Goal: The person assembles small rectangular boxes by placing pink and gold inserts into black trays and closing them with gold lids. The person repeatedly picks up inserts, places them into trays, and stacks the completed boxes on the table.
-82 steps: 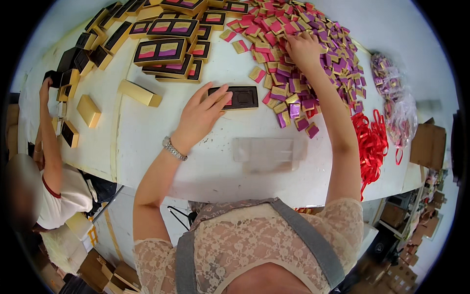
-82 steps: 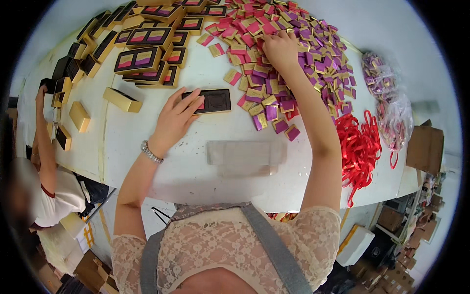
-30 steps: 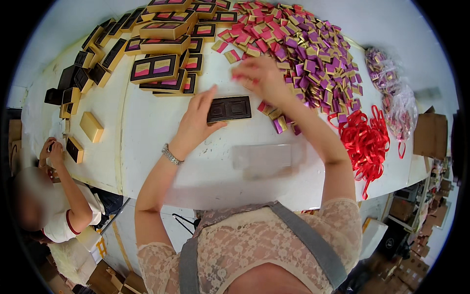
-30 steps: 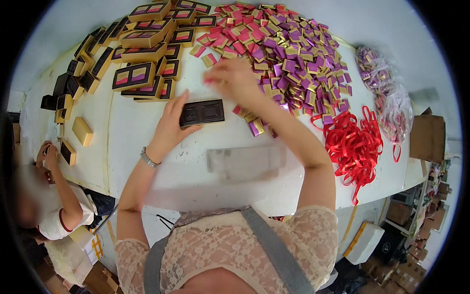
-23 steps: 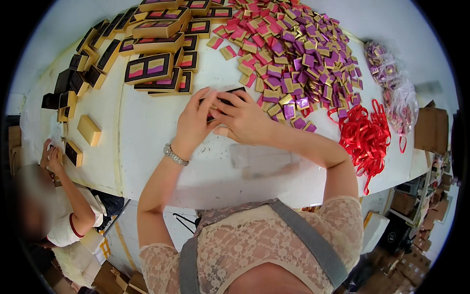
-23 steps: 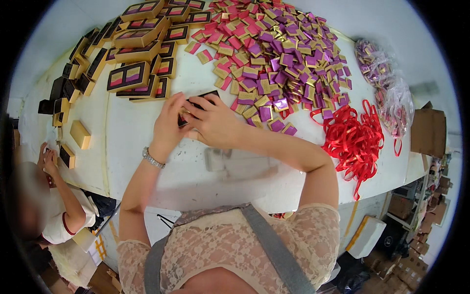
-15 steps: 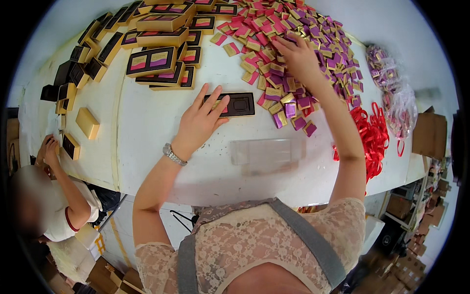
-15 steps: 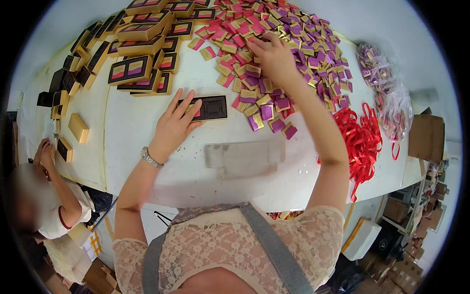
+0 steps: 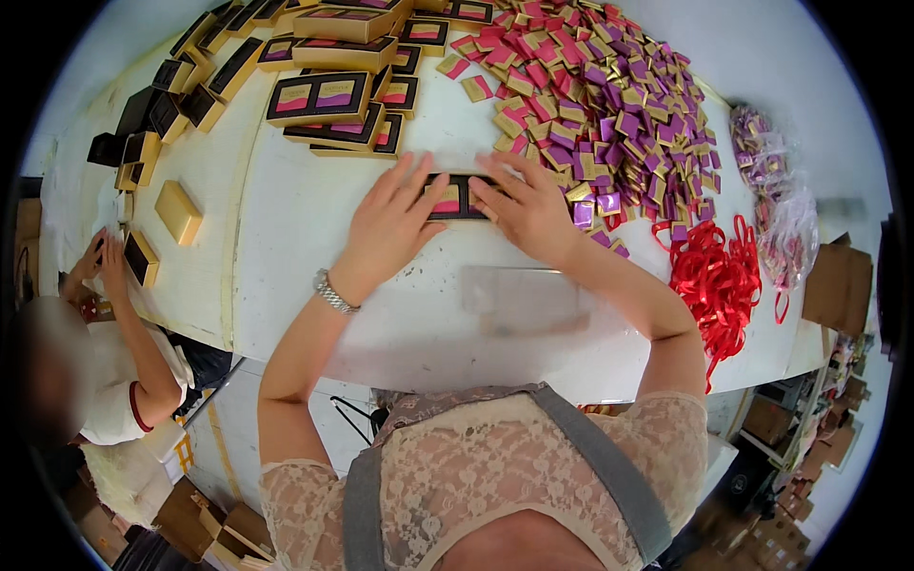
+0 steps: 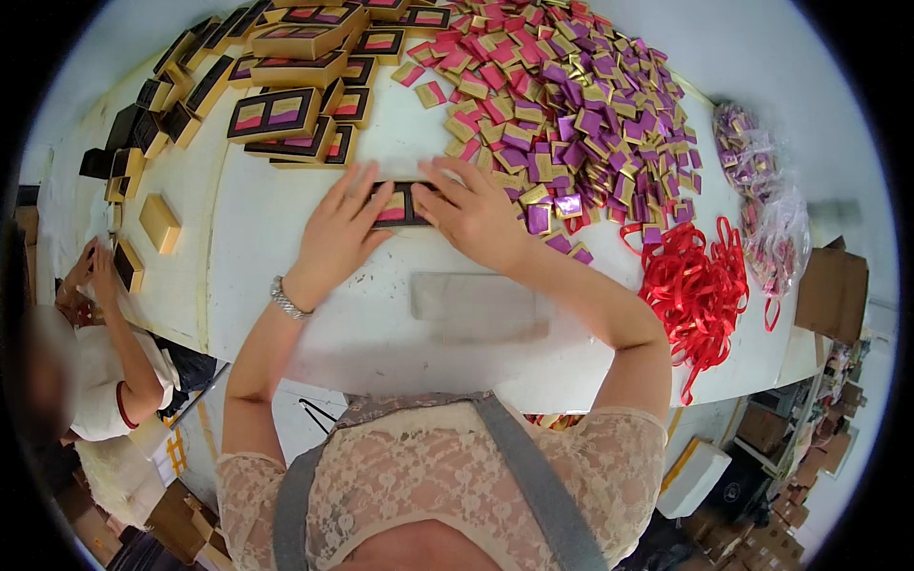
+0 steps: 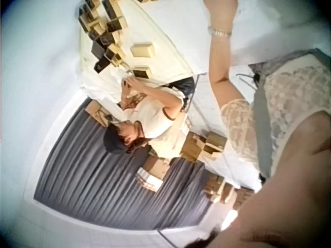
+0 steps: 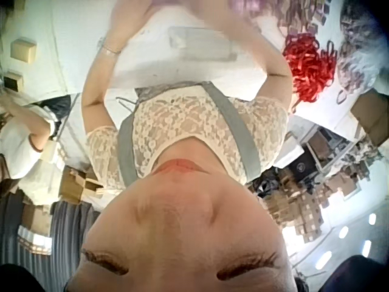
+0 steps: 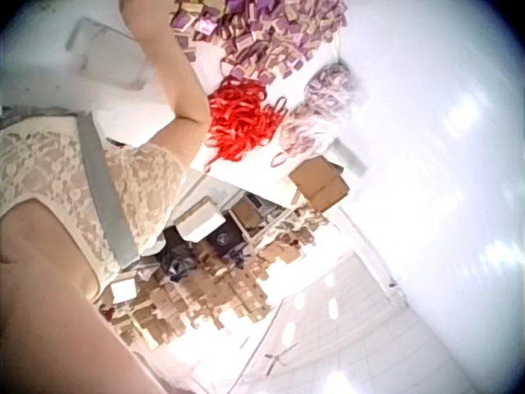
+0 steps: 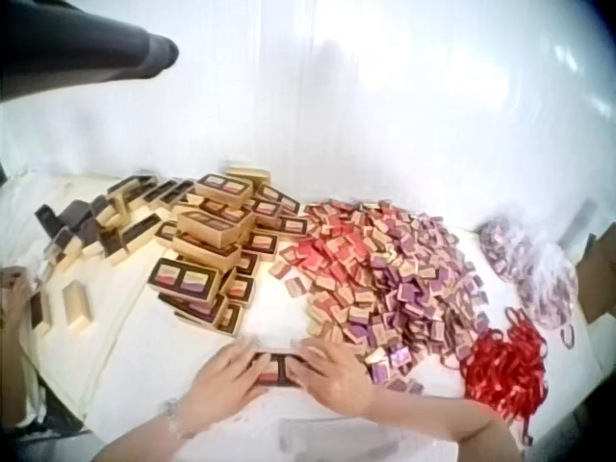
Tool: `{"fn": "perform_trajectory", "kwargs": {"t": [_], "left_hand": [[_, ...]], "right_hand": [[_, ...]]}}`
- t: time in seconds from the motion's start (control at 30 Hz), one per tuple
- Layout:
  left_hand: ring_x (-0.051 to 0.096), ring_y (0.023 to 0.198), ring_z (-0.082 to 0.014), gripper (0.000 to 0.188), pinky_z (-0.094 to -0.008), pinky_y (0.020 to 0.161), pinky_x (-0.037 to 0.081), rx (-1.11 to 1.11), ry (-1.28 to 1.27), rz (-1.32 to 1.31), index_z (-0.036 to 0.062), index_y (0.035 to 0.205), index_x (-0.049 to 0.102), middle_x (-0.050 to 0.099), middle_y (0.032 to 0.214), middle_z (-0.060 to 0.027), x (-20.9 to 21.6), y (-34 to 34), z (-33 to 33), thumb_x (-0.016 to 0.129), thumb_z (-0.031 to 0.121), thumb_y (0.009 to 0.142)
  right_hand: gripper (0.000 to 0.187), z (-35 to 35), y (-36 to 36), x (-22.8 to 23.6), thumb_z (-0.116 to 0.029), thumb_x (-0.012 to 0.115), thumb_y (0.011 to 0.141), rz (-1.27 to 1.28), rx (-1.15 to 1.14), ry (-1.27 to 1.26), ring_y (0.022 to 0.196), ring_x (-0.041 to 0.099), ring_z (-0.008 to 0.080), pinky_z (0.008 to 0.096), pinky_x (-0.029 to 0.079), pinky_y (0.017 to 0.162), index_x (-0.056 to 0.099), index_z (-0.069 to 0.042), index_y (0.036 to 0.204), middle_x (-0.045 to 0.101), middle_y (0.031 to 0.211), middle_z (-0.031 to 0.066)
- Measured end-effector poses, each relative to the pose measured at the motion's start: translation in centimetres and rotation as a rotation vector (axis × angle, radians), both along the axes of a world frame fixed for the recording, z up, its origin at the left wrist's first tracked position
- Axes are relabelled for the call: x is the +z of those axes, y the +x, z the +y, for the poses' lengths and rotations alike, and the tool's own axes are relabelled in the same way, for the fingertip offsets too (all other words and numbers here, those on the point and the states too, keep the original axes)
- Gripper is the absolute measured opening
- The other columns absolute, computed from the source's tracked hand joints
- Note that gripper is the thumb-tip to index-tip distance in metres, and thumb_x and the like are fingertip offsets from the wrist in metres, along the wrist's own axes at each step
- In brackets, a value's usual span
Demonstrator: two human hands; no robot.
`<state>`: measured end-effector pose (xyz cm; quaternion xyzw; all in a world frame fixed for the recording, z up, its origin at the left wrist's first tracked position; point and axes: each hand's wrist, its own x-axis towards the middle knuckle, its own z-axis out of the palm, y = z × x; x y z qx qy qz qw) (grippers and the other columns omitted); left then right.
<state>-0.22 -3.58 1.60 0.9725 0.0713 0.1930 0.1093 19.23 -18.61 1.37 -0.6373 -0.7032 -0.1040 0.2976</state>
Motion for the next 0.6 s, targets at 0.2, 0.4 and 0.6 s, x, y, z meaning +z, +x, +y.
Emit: {"fn": "perform_trajectory", "kwargs": {"t": [0.2,0.4,0.6], "left_hand": [[0.05,0.129,-0.0335,0.05,-0.0443,0.107,0.041,0.622,0.207,-0.298,0.0047,0.135,0.056,0.055,0.138,-0.0163,1.4,-8.3,10.8,0.065,0.03,0.092],[0.042,0.133,-0.0343,0.051,-0.0429,0.107,0.039,1.157,0.437,0.313,0.0042,0.137,0.052,0.05,0.143,-0.0169,-1.3,-16.7,19.4,0.055,0.035,0.097],[0.047,0.128,-0.0337,0.05,-0.0389,0.107,0.042,0.871,-0.243,-0.144,0.0004,0.137,0.051,0.054,0.138,-0.0145,-0.5,-13.9,9.9,0.061,0.005,0.088]], "right_hand": [[0.054,-2.4,-0.8,1.5,-0.028,0.071,0.086,-0.196,0.027,-0.269,0.12,0.052,0.0348,0.0438,0.047,0.093,0.057,-0.001,0.131,0.046,0.146,0.0176],[0.059,3.4,1.0,3.7,-0.033,0.069,0.088,-0.095,0.234,-0.031,0.099,0.055,0.0305,0.0408,0.049,0.087,0.053,-0.002,0.135,0.051,0.141,0.0165],[0.041,21.1,2.4,6.5,-0.04,0.067,0.087,-0.005,-0.315,0.295,0.104,0.059,0.0304,0.0387,0.052,0.09,0.066,-0.013,0.118,0.061,0.128,0.0103]]}}
